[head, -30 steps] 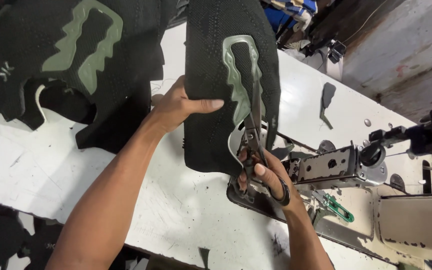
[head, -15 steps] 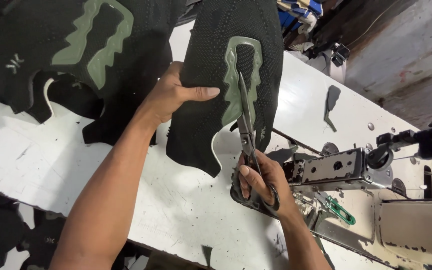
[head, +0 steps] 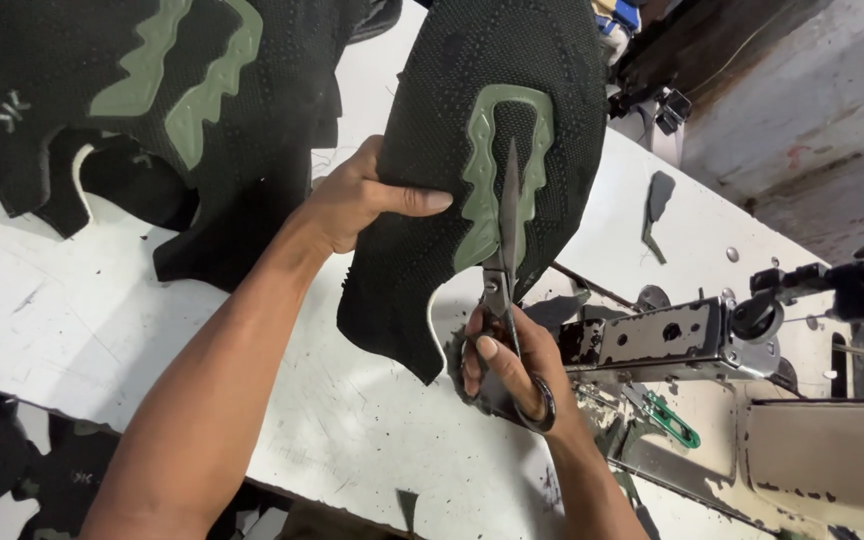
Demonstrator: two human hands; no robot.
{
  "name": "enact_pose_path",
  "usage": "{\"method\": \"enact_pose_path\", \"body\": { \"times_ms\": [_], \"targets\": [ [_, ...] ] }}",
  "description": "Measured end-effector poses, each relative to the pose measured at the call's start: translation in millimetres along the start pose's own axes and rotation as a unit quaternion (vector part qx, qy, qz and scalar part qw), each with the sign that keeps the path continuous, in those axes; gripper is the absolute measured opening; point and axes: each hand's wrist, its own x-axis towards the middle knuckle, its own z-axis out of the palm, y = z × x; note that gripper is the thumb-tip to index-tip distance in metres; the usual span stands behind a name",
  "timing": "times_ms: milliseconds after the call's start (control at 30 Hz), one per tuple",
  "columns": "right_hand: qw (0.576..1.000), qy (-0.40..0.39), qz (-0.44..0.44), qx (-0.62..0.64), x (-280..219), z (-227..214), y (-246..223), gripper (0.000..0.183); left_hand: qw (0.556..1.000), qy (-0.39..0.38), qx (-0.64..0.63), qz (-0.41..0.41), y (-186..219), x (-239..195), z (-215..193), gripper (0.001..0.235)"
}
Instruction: Manually trimming excess fabric from the edges of shoe upper components using scissors.
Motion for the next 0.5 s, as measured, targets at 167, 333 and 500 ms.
{"method": "enact_pose_path", "body": {
  "times_ms": [167,333,500],
  "targets": [
    [0.999,0.026,0.023,-0.030,-3,5,-5,0.031,1.000,-0.006,-0.023,-0.008,5,-1,-6,0.035],
    [0.997,-0.007,0.014,-0.077,-2,5,-14,0.043,0.999,0.018,-0.006,-0.041,18,-6,-11,0.047],
    [0.997,-0.017,0.034,-0.064,-1,10,-19,0.063,0.997,0.014,0.008,-0.071,19,-8,-8,0.060]
  ]
}}
